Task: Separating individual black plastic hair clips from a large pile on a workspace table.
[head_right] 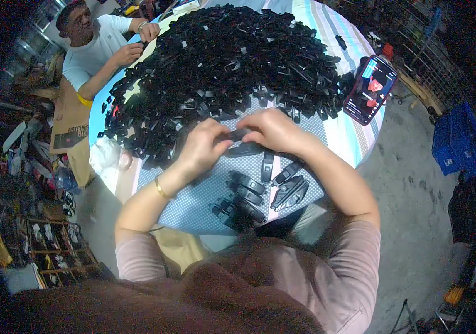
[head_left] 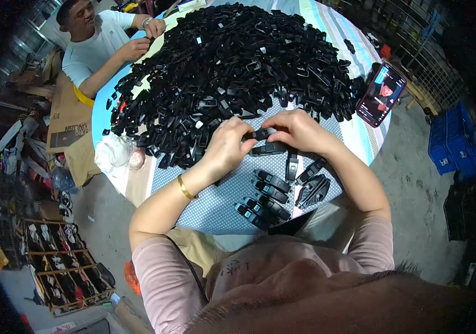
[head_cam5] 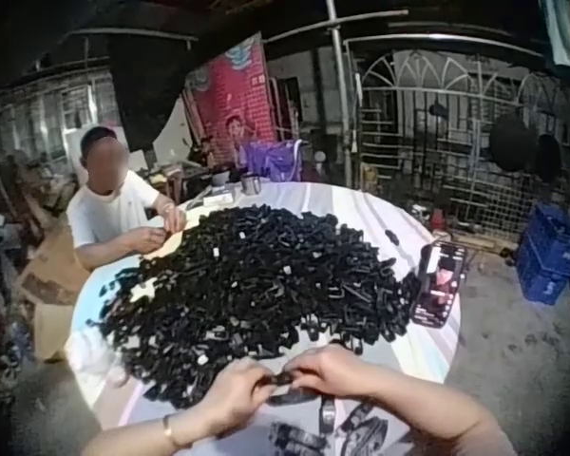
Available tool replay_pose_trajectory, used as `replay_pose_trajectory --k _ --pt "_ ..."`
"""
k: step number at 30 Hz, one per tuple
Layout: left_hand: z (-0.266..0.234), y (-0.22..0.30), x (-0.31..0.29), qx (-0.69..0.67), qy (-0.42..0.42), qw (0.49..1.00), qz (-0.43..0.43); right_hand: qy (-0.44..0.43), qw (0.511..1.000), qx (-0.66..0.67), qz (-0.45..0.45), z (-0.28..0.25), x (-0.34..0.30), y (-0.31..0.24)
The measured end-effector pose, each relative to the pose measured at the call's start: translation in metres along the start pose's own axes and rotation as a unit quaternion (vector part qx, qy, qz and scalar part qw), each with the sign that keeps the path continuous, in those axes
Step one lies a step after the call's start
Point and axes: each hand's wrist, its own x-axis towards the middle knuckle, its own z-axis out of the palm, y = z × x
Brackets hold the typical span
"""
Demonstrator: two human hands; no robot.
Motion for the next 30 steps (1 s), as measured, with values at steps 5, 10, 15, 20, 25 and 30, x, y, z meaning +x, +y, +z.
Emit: replay_pose_trajectory --k 5,10,15,20,25,30 --pt "0.0 -0.003 -0.003 0.008 0.014 1.0 0.001 0.028 0.994 -0.103 -0.012 -0.015 -0.003 -0.008" --pt "-0.004 0.001 0.001 0.009 0.002 1.0 -0.003 0.007 0.99 -0.142 0.012 -0.02 -0.004 -0.008" --pt "-0.001 -0.001 0.006 -0.023 -0.016 1.0 0.003 -0.011 0.997 -0.058 -0.041 -0.003 0.004 0.005" --pt "-0.008 0.004 0.011 -0.017 -0.102 0.995 0.002 -0.071 0.997 -0.007 -0.005 -0.008 0.001 0.004" --pt "-0.044 -0.012 0.022 -0.004 0.004 1.0 -0.012 -0.192 0.978 0.064 0.06 -0.02 -0.003 -0.003" --pt "-0.074 -0.111 0.026 0.287 0.164 0.933 -0.14 0.131 0.945 -0.292 0.063 -0.031 -0.004 0.013"
